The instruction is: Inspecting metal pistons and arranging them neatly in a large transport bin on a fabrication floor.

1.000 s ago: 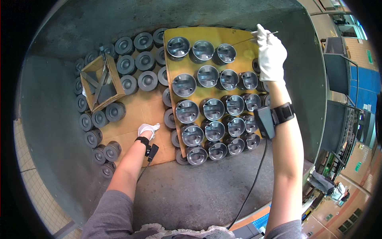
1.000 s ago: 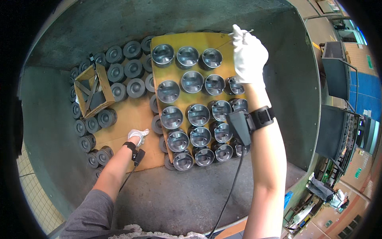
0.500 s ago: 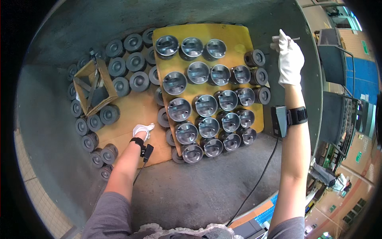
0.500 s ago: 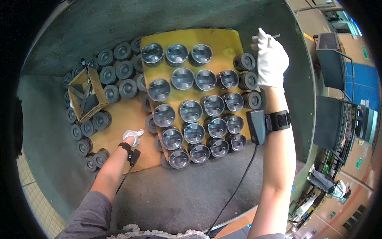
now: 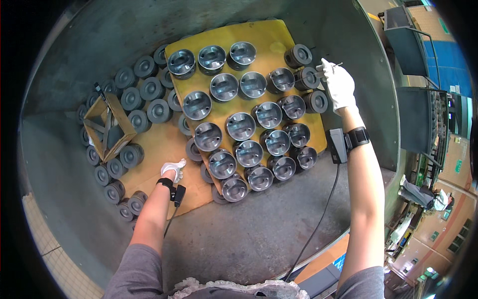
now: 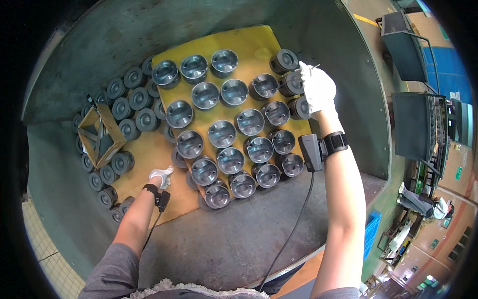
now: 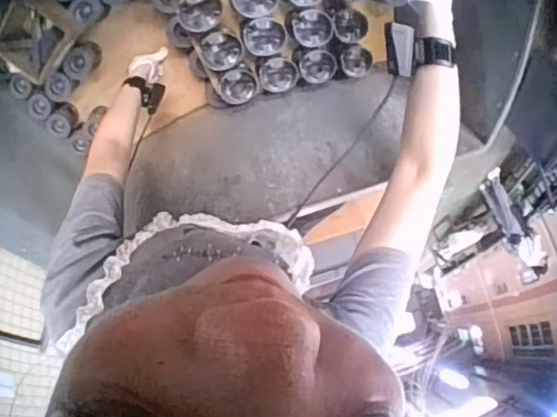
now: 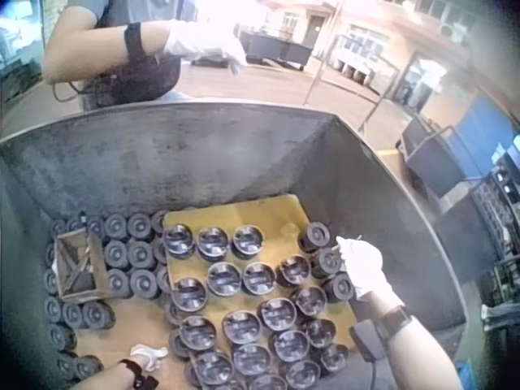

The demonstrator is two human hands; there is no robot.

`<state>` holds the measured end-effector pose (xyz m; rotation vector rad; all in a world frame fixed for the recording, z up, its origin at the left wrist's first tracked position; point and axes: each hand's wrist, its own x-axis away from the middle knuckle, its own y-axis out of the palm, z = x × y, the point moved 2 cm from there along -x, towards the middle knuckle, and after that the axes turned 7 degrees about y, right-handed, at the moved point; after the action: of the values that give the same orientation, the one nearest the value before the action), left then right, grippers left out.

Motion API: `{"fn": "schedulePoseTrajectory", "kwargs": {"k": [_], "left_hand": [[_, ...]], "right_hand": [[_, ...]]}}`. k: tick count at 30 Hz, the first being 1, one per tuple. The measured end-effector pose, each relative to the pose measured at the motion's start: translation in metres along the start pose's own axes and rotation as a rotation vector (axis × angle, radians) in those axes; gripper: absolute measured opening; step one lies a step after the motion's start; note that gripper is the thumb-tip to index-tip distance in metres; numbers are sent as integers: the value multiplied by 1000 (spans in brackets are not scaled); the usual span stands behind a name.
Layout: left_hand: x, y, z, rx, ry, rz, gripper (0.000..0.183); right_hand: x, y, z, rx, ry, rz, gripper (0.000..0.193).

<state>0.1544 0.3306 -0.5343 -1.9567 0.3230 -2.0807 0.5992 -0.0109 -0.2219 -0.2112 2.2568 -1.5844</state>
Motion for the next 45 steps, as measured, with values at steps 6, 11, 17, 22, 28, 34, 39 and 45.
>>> {"fn": "schedulePoseTrajectory", "kwargs": {"k": [6, 11, 17, 22, 28, 34, 39, 45], "left_hand": [[0, -12, -12, 34, 23, 2, 54], [2, -5, -2, -18, -4, 13, 54], [-24, -6, -19, 49, -38, -66, 53], [0, -8, -8, 17, 28, -25, 53], [5, -11, -6, 13, 41, 18, 53], [3, -10, -5, 19, 49, 8, 53], [3, -11, -4, 18, 14, -1, 54], [-5, -15, -12, 52, 6, -4, 54]], "right_hand": [[-5, 1, -49, -51, -70, 189, 24], [-9, 22, -55, 146, -122, 145, 31], [-6, -17, -55, -30, -186, 91, 32], [30, -82, -3, -468, 316, -152, 36], [96, -89, 17, -573, 410, -100, 34], [99, -78, 23, -516, 449, -97, 33], [91, -53, 52, -291, 339, -126, 30], [80, -41, 33, -12, 39, -41, 29]]}}
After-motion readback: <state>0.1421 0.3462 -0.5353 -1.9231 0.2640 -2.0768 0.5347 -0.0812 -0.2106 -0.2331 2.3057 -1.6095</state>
